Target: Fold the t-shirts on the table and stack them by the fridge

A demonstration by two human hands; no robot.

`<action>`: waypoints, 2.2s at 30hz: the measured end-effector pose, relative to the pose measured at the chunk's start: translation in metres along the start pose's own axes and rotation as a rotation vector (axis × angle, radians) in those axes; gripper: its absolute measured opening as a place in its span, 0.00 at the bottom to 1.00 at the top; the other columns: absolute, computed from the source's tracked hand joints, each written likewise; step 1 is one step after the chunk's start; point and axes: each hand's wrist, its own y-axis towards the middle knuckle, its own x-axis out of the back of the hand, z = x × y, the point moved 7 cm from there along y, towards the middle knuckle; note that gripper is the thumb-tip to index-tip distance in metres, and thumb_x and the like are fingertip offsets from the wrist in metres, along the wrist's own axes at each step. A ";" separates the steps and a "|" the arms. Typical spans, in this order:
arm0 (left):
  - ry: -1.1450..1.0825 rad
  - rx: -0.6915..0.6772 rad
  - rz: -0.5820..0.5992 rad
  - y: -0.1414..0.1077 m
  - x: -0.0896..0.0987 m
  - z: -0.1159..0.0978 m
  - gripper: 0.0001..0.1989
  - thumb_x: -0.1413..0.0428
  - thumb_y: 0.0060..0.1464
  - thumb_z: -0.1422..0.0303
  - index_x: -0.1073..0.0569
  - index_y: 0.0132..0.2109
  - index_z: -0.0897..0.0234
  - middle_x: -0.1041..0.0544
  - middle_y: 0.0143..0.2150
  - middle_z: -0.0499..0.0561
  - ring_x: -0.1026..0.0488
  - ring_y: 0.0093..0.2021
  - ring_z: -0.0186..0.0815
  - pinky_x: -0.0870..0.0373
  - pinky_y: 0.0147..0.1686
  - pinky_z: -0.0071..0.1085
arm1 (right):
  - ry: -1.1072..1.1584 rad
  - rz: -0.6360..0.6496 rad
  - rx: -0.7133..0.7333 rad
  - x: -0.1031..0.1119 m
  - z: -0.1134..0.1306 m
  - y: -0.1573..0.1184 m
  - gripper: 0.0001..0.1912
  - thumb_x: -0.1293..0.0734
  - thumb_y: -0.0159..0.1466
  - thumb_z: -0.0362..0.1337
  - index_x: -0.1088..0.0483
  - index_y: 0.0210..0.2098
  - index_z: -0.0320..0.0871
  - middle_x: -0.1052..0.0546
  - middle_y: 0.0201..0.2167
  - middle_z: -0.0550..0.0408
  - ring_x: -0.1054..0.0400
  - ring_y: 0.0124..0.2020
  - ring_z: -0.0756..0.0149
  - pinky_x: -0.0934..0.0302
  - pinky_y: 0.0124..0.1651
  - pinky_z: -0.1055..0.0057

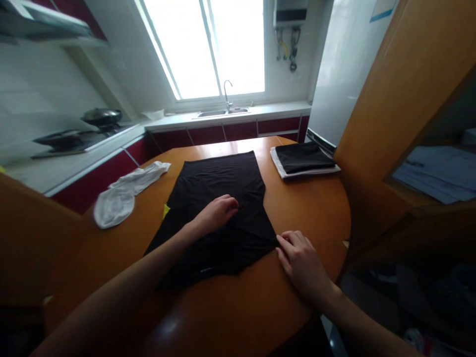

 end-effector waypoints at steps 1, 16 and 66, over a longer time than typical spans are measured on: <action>-0.013 -0.069 -0.015 -0.001 0.000 -0.011 0.08 0.45 0.62 0.70 0.22 0.46 0.62 0.22 0.47 0.53 0.24 0.48 0.38 0.29 0.51 0.30 | 0.013 -0.013 -0.002 0.002 -0.001 -0.001 0.17 0.40 0.70 0.37 0.27 0.54 0.45 0.24 0.47 0.45 0.30 0.48 0.53 0.32 0.51 0.55; -0.020 -0.128 -0.025 0.034 -0.018 0.004 0.19 0.48 0.66 0.68 0.28 0.62 0.62 0.27 0.60 0.56 0.29 0.59 0.40 0.37 0.62 0.33 | 0.082 0.040 0.080 0.005 -0.003 0.031 0.19 0.40 0.71 0.40 0.27 0.57 0.43 0.25 0.57 0.45 0.32 0.58 0.52 0.37 0.62 0.51; -0.408 0.380 0.189 0.084 -0.046 0.053 0.09 0.37 0.51 0.68 0.28 0.26 0.66 0.35 0.20 0.43 0.38 0.20 0.29 0.45 0.21 0.25 | 0.116 0.204 0.018 -0.091 -0.086 0.215 0.22 0.47 0.75 0.43 0.30 0.60 0.47 0.36 0.68 0.49 0.47 0.71 0.59 0.56 0.69 0.49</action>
